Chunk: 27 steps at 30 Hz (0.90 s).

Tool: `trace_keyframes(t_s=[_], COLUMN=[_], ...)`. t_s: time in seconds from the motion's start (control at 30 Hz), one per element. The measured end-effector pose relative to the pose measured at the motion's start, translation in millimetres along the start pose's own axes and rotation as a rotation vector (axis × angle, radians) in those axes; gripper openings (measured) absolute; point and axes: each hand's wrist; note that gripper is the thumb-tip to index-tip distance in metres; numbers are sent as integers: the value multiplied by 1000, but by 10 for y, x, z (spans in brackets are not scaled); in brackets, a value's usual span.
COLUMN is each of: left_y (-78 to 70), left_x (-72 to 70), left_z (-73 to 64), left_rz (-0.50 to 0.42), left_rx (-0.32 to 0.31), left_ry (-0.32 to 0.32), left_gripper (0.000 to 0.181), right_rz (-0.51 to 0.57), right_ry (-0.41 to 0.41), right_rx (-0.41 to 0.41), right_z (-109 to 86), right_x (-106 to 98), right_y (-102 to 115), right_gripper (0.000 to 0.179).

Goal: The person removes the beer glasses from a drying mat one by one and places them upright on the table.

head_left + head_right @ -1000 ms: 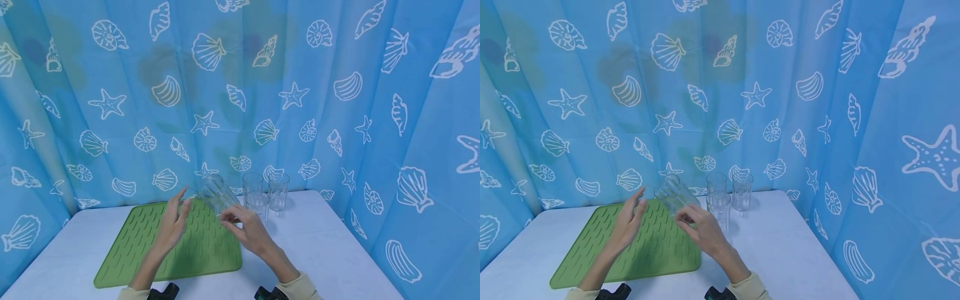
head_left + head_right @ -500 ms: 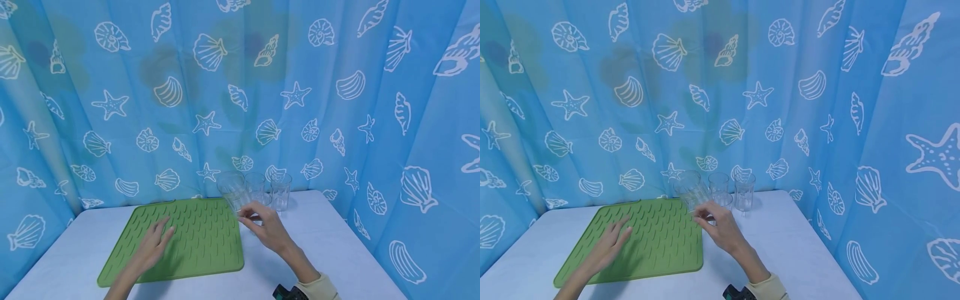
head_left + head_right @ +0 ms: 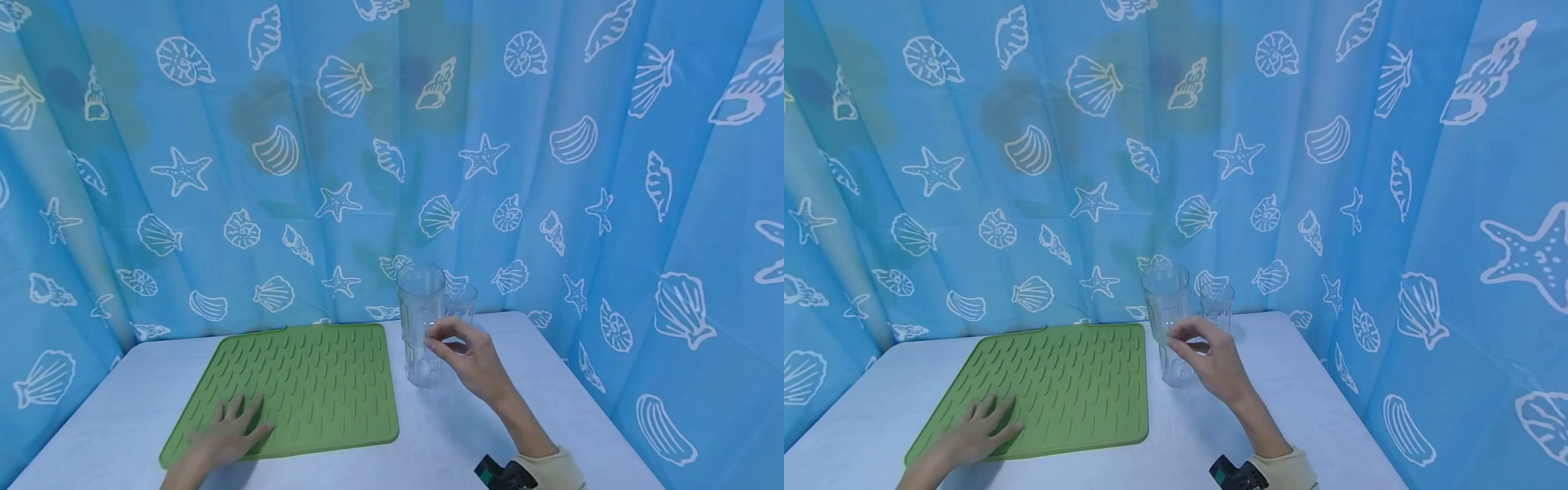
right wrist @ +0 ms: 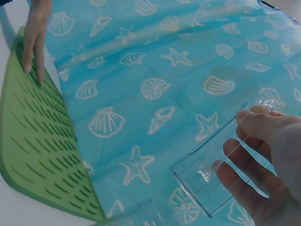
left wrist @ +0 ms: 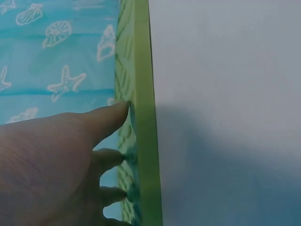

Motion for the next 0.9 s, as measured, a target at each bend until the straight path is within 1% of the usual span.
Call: trace_keyframes(t_s=[0.13,0.27,0.33,0.53,0.77,0.9], left_y=[35,38,37,41,52,39], left_x=[22,27,25,18,32,26], left_z=[-4,-10,-15,-22,-22,-33], left_rz=[-11,-12,-18,-30,-44,-49], left_rx=[-18,-25,-26,-19,-18,-17], left_ry=[19,26,31,37,48,54], left_gripper=[96,97,96,96,96,96], right_rz=[0,19,11,-4,10,50], right_ry=[-11,-30,-43,-47,-22,20], right_rx=[44,69,95,113,129,134], right_z=[-33,-85,-113,-198,-263,-303], right_x=[-140,-289,-364,-564,-655,-675], right_y=[-34,-94,-103,-258,-484,-611], right_gripper=[17,17,18,17,13,10])
Point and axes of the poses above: each hand's wrist, its own z-axis towards the middle knuckle, its own x-axis out of the palm, y = z × x, and after that the axes turned 8 degrees about y, right-handed
